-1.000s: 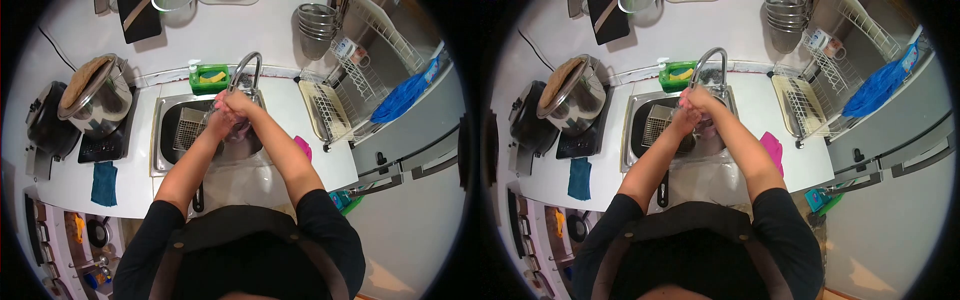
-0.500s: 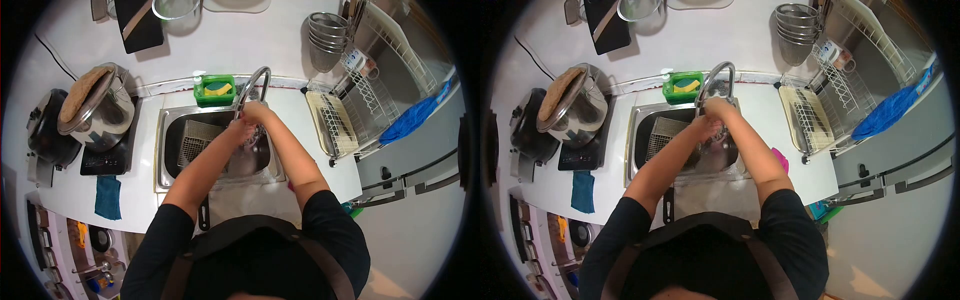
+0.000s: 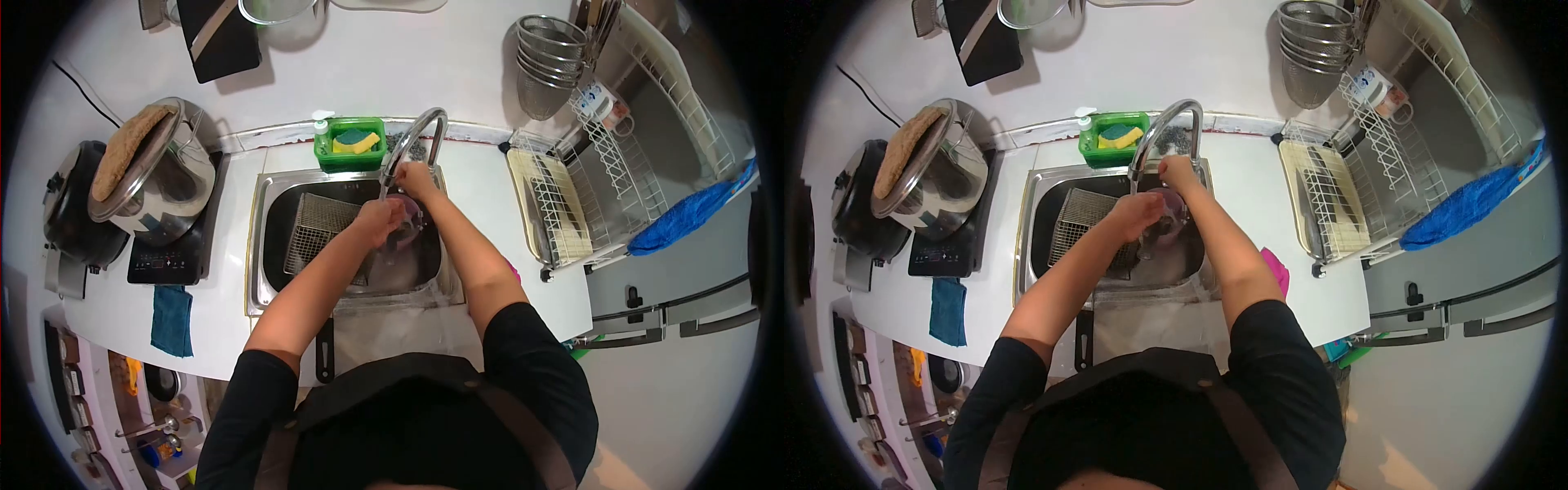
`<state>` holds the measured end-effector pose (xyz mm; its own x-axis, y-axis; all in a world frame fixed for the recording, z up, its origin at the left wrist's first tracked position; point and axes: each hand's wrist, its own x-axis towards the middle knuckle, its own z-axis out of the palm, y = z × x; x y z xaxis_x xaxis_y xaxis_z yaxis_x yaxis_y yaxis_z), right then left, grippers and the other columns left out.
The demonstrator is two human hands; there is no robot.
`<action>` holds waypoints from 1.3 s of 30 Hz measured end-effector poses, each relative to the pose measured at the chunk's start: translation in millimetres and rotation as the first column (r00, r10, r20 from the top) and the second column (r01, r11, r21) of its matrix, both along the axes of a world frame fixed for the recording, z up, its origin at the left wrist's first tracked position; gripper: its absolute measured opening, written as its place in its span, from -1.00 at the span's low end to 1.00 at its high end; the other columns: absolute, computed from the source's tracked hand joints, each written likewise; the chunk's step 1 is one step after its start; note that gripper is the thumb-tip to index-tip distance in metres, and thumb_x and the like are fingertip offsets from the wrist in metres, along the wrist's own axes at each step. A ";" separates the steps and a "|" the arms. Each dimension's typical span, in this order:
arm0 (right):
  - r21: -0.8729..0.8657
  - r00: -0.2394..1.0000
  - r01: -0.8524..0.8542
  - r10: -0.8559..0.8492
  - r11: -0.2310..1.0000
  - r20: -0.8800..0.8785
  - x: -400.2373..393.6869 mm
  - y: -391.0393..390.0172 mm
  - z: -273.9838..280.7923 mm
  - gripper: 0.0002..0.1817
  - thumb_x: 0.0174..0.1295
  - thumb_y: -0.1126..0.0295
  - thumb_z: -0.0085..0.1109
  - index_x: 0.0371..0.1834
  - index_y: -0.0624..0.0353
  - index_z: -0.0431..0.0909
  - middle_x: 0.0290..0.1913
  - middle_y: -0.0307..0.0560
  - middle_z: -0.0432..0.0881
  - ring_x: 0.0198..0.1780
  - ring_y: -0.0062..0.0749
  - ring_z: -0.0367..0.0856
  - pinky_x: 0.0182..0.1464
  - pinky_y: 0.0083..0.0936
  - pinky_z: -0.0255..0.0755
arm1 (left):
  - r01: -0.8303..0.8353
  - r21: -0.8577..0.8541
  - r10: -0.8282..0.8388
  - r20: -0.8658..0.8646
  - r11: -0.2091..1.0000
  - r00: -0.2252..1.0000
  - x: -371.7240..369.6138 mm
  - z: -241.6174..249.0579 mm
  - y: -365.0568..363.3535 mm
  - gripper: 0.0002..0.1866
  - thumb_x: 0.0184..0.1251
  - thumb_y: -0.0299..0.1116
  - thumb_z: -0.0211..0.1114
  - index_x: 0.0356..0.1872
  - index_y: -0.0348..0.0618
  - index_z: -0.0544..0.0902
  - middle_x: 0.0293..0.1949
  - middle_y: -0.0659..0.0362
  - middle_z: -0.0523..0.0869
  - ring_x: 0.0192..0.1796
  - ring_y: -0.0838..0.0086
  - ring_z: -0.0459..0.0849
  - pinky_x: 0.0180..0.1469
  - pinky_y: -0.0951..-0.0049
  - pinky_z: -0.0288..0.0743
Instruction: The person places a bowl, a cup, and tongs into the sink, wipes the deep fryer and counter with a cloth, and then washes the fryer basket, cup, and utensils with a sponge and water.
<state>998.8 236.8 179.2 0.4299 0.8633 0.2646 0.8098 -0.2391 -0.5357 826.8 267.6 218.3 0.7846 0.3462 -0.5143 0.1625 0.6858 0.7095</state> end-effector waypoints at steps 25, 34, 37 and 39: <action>-0.845 0.991 -0.047 -0.083 0.532 -0.107 -77.2 5.8 7.1 -0.49 -0.07 0.10 0.01 -0.05 0.13 0.49 0.03 0.05 0.46 0.03 -0.13 0.45 0.03 -0.34 0.30 | 0.542 0.796 0.239 -0.601 0.270 0.763 -182.3 65.1 10.7 -0.58 -0.18 0.02 0.28 -0.67 -0.23 0.59 -0.55 -0.05 0.61 -0.45 0.14 0.61 -0.36 0.25 0.46; -0.841 0.937 -0.040 -0.271 0.539 -0.219 -48.6 14.8 -91.7 -0.41 0.00 0.07 -0.01 0.09 0.17 0.34 0.01 0.08 0.43 0.04 -0.19 0.41 -0.04 -0.28 0.33 | 0.647 0.748 0.129 -0.663 0.145 0.738 -208.6 -27.9 -20.4 -0.57 -0.11 -0.03 0.33 -0.63 -0.27 0.53 -0.59 0.01 0.57 -0.38 0.24 0.62 -0.33 0.33 0.44; -0.873 0.822 -0.060 -0.472 0.484 -0.318 -55.3 11.3 -89.8 -0.54 0.02 0.13 0.01 -0.08 0.20 0.44 -0.13 0.06 0.50 -0.12 -0.21 0.48 -0.14 -0.30 0.36 | 0.315 0.783 0.069 -0.413 0.537 0.908 -217.3 -57.4 -7.3 -0.68 -0.03 -0.23 0.31 -0.51 -0.29 0.45 -0.54 -0.01 0.56 -0.41 0.25 0.62 -0.36 0.35 0.48; -0.831 0.719 -0.137 -0.523 0.539 -0.458 -58.5 11.5 -107.1 -0.67 0.00 0.22 0.06 -0.22 0.18 0.49 -0.20 0.02 0.53 -0.22 -0.22 0.48 -0.23 -0.30 0.36 | -0.006 0.232 0.048 -0.176 0.973 0.983 -219.5 -22.1 -10.0 -0.81 0.10 -0.45 0.20 -0.45 -0.20 0.33 -0.51 0.11 0.50 -0.48 0.39 0.58 -0.46 0.47 0.50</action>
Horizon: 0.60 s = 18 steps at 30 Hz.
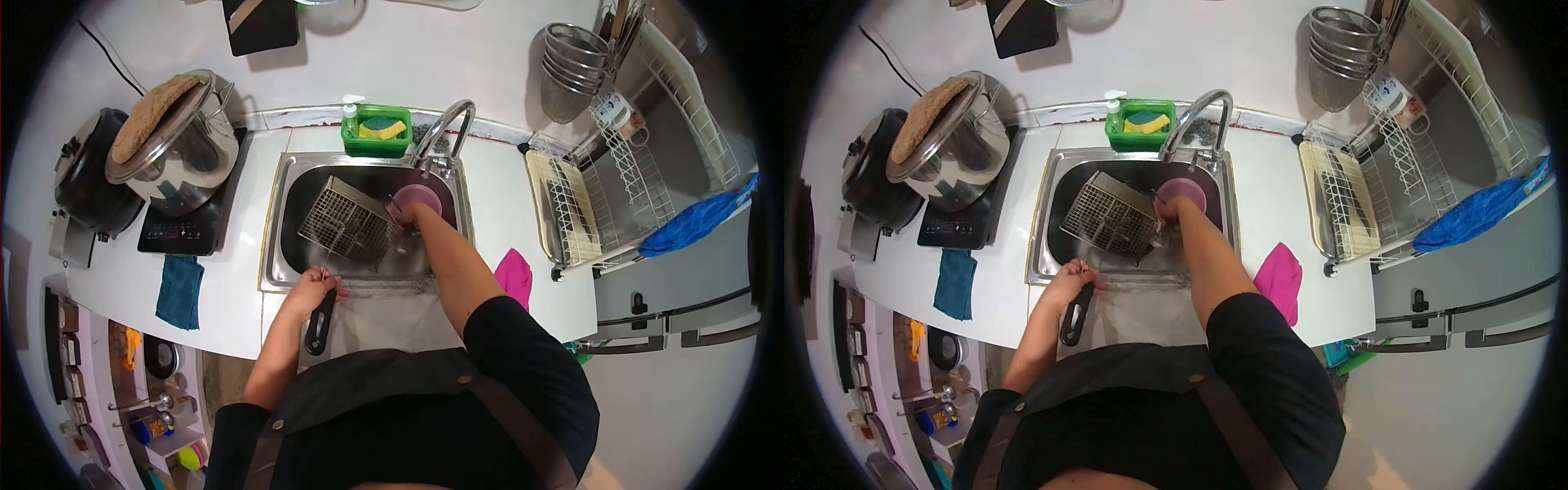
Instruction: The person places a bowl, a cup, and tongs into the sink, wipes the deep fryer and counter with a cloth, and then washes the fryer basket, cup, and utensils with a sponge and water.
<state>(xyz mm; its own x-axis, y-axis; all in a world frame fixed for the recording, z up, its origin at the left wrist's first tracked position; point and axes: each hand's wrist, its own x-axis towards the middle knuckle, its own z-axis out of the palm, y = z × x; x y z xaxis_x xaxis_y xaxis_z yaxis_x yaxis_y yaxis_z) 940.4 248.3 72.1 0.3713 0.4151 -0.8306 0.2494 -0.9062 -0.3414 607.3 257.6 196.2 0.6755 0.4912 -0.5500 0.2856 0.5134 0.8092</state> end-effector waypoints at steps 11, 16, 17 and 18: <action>0.008 0.989 -0.114 0.114 0.993 -0.090 -22.5 -27.6 96.6 -0.75 -0.04 0.29 0.12 -0.34 0.21 0.53 -0.38 -0.09 0.56 -0.39 -0.36 0.55 -0.36 -0.30 0.47 | -0.023 -0.018 0.026 0.167 1.000 0.986 -47.6 68.5 10.5 -0.89 0.14 -0.57 0.12 -0.42 -0.13 0.38 -0.50 0.24 0.48 -0.53 0.53 0.54 -0.52 0.61 0.46; 0.138 0.985 0.082 -0.059 0.987 -0.163 -21.0 -43.1 127.0 -0.75 0.03 0.19 0.06 -0.34 0.11 0.53 -0.39 -0.17 0.57 -0.35 -0.37 0.57 -0.36 -0.27 0.45 | -0.033 0.105 0.018 0.140 0.994 0.990 -54.2 95.0 17.2 -0.89 0.11 -0.61 0.08 -0.40 -0.16 0.37 -0.47 0.24 0.46 -0.57 0.56 0.51 -0.55 0.64 0.39; 0.135 0.984 0.085 -0.062 0.987 -0.166 -14.3 -45.4 130.1 -0.75 0.03 0.19 0.06 -0.34 0.11 0.53 -0.39 -0.17 0.57 -0.35 -0.37 0.57 -0.36 -0.27 0.45 | -0.026 0.147 0.008 0.128 0.989 0.992 -55.5 95.9 19.6 -0.86 0.08 -0.64 0.09 -0.41 -0.17 0.36 -0.47 0.24 0.46 -0.57 0.57 0.50 -0.55 0.64 0.39; 0.203 0.987 -0.060 0.088 0.977 -0.131 -4.7 -47.5 135.3 -0.82 -0.05 0.32 0.04 -0.44 0.18 0.53 -0.50 -0.16 0.55 -0.49 -0.40 0.52 -0.49 -0.35 0.43 | -0.020 0.189 -0.002 0.117 0.982 0.993 -56.4 96.1 21.1 -0.84 0.05 -0.67 0.09 -0.41 -0.17 0.36 -0.46 0.24 0.45 -0.58 0.57 0.49 -0.55 0.63 0.39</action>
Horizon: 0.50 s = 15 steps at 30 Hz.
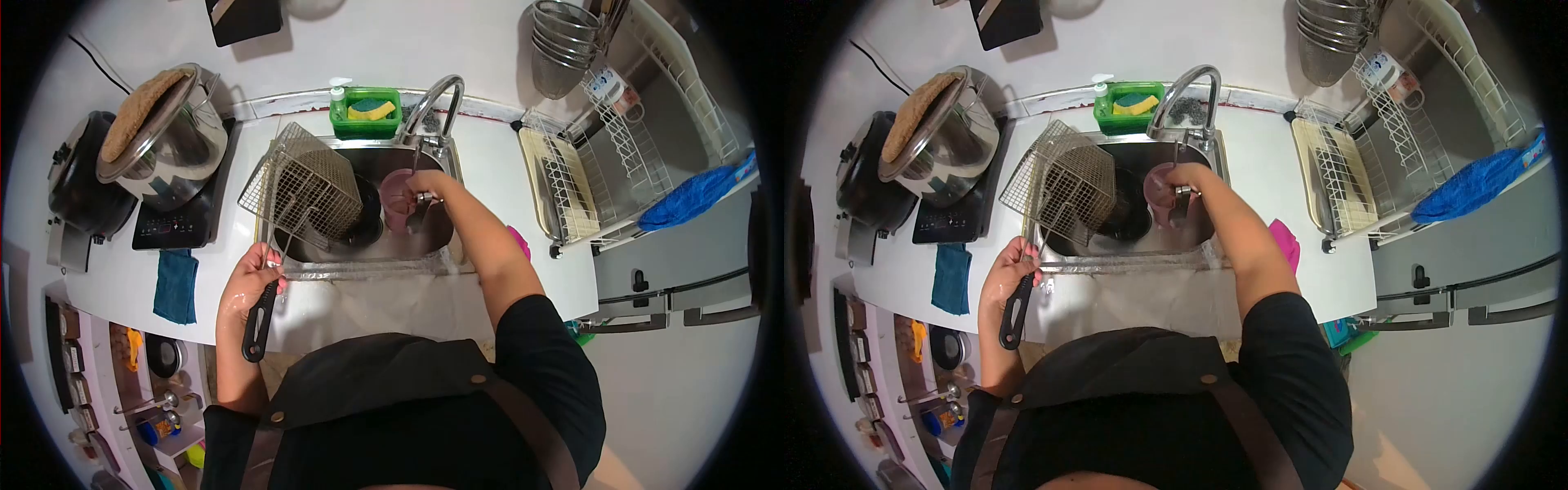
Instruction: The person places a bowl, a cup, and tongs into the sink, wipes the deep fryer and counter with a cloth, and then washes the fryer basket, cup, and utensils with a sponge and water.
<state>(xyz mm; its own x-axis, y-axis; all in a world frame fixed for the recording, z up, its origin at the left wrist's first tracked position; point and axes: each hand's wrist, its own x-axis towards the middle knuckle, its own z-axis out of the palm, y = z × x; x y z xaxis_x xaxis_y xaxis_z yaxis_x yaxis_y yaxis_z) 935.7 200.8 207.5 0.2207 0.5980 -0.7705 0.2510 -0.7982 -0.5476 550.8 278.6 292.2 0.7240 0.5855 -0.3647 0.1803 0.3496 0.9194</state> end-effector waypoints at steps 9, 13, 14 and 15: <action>0.163 0.993 0.113 -0.110 0.980 -0.031 -6.4 -12.2 58.3 -0.96 -0.08 0.58 -0.01 -0.60 0.26 0.43 -0.64 -0.11 0.43 -0.63 -0.42 0.44 -0.64 -0.55 0.35 | 0.046 0.275 -0.027 -0.073 0.960 0.997 -9.0 -7.2 0.9 -0.76 -0.02 -0.78 0.00 -0.40 -0.16 0.33 -0.44 0.25 0.40 -0.60 0.57 0.38 -0.56 0.64 0.26; 0.303 0.945 0.149 -0.045 0.941 -0.325 -22.5 -18.1 78.1 -0.91 -0.09 0.59 -0.01 -0.64 0.18 0.33 -0.66 -0.16 0.38 -0.64 -0.48 0.42 -0.65 -0.61 0.30 | 0.077 0.523 -0.032 -0.094 0.849 0.995 -21.4 -20.8 -6.0 -0.77 -0.07 -0.76 -0.01 -0.42 -0.16 0.35 -0.49 0.25 0.42 -0.62 0.58 0.33 -0.57 0.63 0.19; 0.368 0.878 0.149 0.048 0.918 -0.476 -24.9 -17.3 76.4 -0.89 -0.10 0.59 -0.01 -0.64 0.16 0.30 -0.66 -0.17 0.37 -0.64 -0.49 0.41 -0.66 -0.63 0.27 | 0.123 0.611 -0.005 -0.190 0.782 0.982 -23.6 -19.0 -7.9 -0.77 -0.10 -0.74 0.00 -0.43 -0.16 0.36 -0.52 0.23 0.42 -0.63 0.57 0.32 -0.58 0.61 0.17; 0.368 0.878 0.149 0.049 0.918 -0.476 -30.4 -13.9 70.4 -0.89 -0.10 0.59 -0.01 -0.64 0.16 0.30 -0.66 -0.17 0.37 -0.64 -0.49 0.41 -0.66 -0.63 0.27 | 0.177 0.686 0.033 -0.281 0.706 0.959 -25.0 -15.6 -8.8 -0.78 -0.14 -0.71 0.00 -0.44 -0.16 0.37 -0.55 0.22 0.43 -0.64 0.56 0.30 -0.58 0.59 0.15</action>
<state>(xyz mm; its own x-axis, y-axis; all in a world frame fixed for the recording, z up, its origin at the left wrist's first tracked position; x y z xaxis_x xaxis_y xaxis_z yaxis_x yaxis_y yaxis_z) 905.3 186.9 277.9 -0.0678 0.8634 -0.5000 -0.1477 -0.5043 -0.8508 525.8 269.9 276.6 0.7174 0.6951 -0.0465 0.4381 -0.3982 0.8060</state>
